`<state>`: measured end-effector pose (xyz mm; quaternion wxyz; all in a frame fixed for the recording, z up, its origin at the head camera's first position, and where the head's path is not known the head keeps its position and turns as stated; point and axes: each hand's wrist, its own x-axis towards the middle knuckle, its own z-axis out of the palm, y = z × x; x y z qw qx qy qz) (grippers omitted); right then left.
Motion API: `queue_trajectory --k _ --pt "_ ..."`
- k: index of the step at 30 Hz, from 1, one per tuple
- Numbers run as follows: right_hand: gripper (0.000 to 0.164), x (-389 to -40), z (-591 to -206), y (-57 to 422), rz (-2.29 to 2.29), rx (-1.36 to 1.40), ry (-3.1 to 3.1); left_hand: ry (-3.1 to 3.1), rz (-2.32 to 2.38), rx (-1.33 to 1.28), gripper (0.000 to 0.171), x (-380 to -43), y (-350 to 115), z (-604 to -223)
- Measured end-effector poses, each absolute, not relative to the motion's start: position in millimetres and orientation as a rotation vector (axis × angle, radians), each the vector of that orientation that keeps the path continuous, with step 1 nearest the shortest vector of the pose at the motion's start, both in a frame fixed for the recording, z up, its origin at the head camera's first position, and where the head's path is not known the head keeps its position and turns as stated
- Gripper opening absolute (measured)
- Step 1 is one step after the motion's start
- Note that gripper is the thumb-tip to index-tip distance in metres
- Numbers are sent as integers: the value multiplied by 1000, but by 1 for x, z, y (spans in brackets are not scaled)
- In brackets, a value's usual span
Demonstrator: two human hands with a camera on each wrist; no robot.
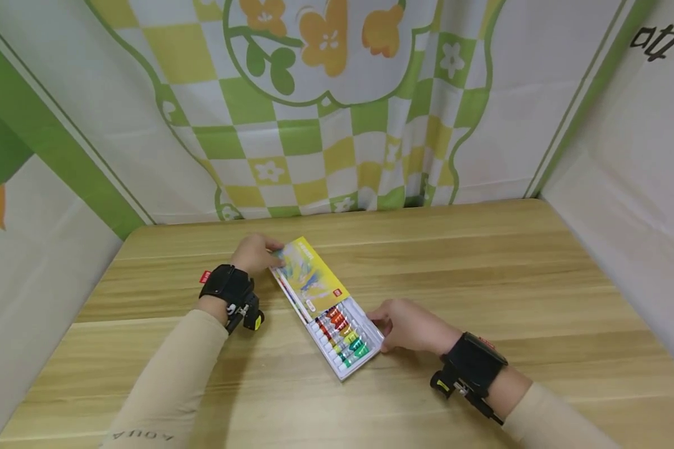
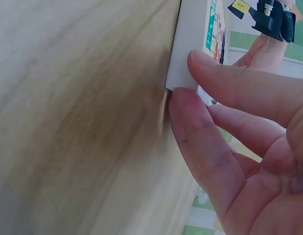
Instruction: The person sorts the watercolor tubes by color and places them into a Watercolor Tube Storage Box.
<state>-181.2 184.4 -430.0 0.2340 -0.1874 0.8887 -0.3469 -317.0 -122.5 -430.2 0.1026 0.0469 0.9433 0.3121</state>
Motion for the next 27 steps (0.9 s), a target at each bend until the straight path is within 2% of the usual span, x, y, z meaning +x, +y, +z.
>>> queue_trajectory --k 10,16,27 --pt "63 -195 -428 174 -957 -438 2433 2790 954 93 46 -316 -119 -428" --pt "67 -191 -436 178 -1037 -416 2424 2753 970 65 47 -312 -116 -428" --pt "53 -195 -437 170 -1055 -343 2491 2745 976 85 46 -309 -120 -419"
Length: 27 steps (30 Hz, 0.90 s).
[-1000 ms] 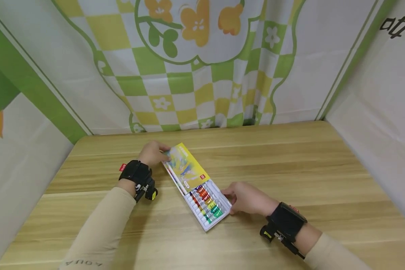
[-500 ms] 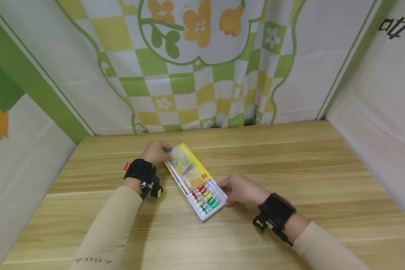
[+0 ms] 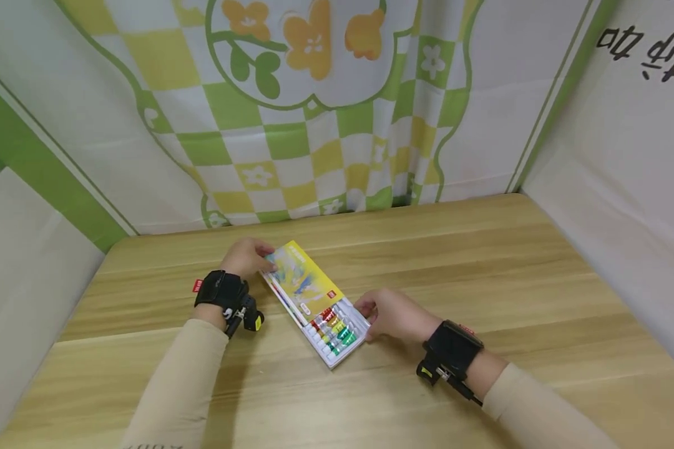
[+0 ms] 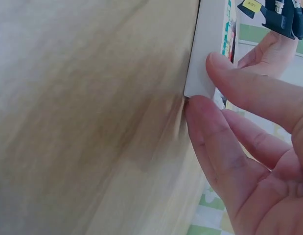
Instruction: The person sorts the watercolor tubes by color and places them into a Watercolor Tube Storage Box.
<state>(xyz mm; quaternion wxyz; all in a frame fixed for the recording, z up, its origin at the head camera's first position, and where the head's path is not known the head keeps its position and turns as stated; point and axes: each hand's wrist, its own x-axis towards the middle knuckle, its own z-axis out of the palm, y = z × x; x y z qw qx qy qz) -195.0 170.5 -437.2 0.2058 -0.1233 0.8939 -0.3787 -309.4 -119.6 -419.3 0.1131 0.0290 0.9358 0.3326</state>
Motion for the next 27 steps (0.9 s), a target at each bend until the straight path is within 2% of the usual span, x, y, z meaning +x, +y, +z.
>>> queue_trajectory --k 13,22,27 --pt "55 -214 -428 157 -1023 -401 2527 2768 945 83 45 -319 -120 -411" --pt "48 -219 -427 155 -969 -330 2533 2755 964 84 46 -311 -116 -411" --pt "50 -221 -429 155 -946 -312 2544 2747 969 94 46 -308 -117 -416"
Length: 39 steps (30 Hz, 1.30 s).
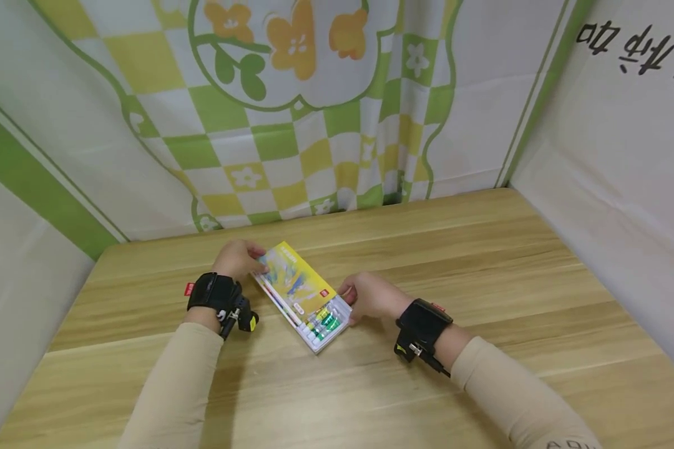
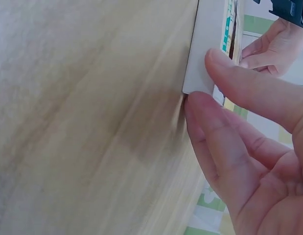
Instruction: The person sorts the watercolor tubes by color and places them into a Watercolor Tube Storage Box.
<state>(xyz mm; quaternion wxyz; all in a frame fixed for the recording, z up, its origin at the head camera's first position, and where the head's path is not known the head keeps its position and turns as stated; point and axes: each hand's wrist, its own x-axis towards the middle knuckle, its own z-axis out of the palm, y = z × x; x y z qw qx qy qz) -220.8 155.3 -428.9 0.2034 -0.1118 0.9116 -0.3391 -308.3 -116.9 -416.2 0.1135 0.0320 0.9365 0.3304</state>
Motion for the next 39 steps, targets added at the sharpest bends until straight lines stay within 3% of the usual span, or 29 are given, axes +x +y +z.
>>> queue_trajectory --k 17,31,39 --pt "63 -213 -447 155 -1034 -466 2529 2706 924 101 36 -304 -134 -421" --pt "30 -231 -434 152 -958 -462 2631 2747 833 47 35 -313 -131 -415" --pt "14 -229 -437 142 -801 -517 2796 2746 871 14 35 -300 -127 -411"
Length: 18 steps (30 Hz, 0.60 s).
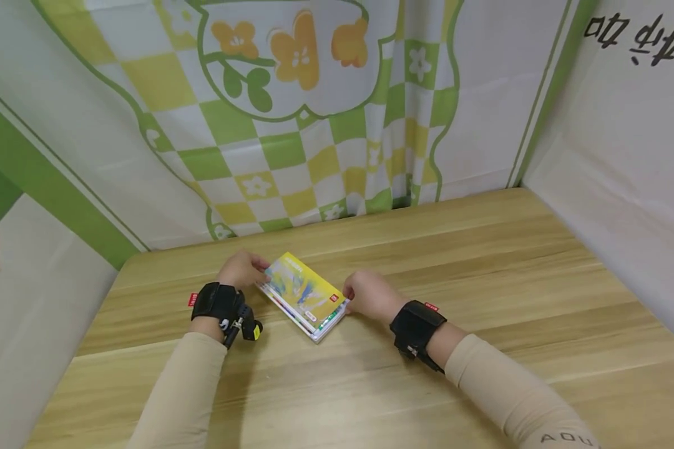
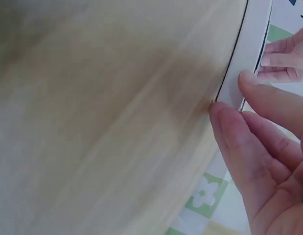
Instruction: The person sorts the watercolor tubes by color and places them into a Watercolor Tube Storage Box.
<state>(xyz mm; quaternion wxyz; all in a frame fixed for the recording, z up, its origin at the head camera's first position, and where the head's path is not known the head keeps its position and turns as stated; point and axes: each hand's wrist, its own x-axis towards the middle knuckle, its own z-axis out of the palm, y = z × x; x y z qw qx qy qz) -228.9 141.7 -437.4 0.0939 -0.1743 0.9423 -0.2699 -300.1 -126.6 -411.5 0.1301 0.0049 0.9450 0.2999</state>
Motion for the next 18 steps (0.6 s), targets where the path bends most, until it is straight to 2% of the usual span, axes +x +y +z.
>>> queue_trajectory --k 14,18 --pt "13 -225 -432 137 -555 -706 2907 2775 850 4 34 -296 -125 -414" --pt "9 -226 -430 135 -491 -717 2925 2800 827 16 34 -294 -122 -411"
